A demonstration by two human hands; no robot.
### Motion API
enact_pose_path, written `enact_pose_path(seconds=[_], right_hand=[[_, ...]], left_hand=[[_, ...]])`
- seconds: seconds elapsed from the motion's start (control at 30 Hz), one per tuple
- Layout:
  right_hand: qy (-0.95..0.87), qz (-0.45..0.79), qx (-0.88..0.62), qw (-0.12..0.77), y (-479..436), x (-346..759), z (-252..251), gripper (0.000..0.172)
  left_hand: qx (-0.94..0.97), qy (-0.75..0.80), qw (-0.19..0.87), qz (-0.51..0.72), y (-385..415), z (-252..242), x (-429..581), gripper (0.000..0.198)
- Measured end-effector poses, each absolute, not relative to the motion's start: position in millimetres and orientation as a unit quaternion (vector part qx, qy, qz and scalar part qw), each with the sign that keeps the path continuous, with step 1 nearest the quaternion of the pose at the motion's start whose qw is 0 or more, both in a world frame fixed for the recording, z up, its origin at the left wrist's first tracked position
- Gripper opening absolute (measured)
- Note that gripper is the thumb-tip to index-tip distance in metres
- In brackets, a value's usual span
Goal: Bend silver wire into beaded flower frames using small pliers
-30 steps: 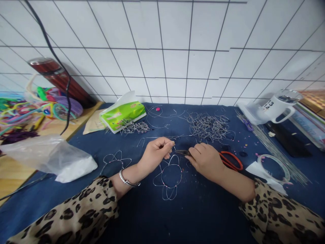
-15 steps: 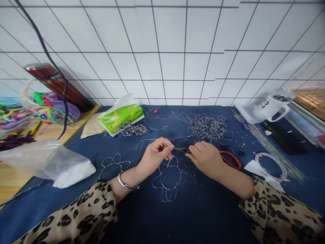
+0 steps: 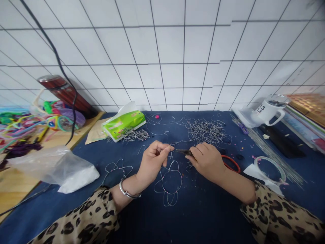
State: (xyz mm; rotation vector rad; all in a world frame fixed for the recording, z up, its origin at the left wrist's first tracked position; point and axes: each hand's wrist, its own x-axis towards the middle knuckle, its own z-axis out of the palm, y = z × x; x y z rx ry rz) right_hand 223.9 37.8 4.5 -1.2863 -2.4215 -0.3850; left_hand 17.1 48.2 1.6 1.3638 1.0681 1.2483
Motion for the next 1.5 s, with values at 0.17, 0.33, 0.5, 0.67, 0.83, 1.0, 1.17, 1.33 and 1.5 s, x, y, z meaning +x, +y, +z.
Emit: enact_pose_path(seconds=[0.17,0.33,0.5,0.67,0.83,1.0,1.17,1.33,1.5], right_hand=[[-0.846,-0.195,-0.447,0.213,36,223,36,0.027],[-0.818,-0.237,-0.452,0.265,36,224,65,0.022],[-0.787,-0.275,-0.453,0.316,30,231,85,0.020],[-0.768,-0.321,-0.439,0.339,24,232,94,0.021],[-0.776,-0.327,-0.440,0.311,22,227,88,0.024],[-0.785,-0.329,-0.433,0.298,27,231,81,0.024],[-0.793,-0.325,-0.432,0.279,36,234,72,0.021],[-0.805,-0.322,-0.428,0.257,41,235,64,0.018],[-0.806,-0.329,-0.427,0.245,42,237,62,0.019]], left_hand=[[0.586,0.407,0.451,0.537,46,33,20,0.012],[0.597,0.372,0.429,0.567,44,69,31,0.011],[0.580,0.337,0.433,0.602,40,93,43,0.010],[0.571,0.317,0.439,0.617,31,104,46,0.011],[0.554,0.330,0.462,0.609,25,100,45,0.014],[0.547,0.355,0.462,0.601,29,93,45,0.015],[0.557,0.384,0.456,0.578,38,84,44,0.012],[0.566,0.394,0.459,0.560,43,77,45,0.011],[0.566,0.403,0.458,0.554,44,75,48,0.010]])
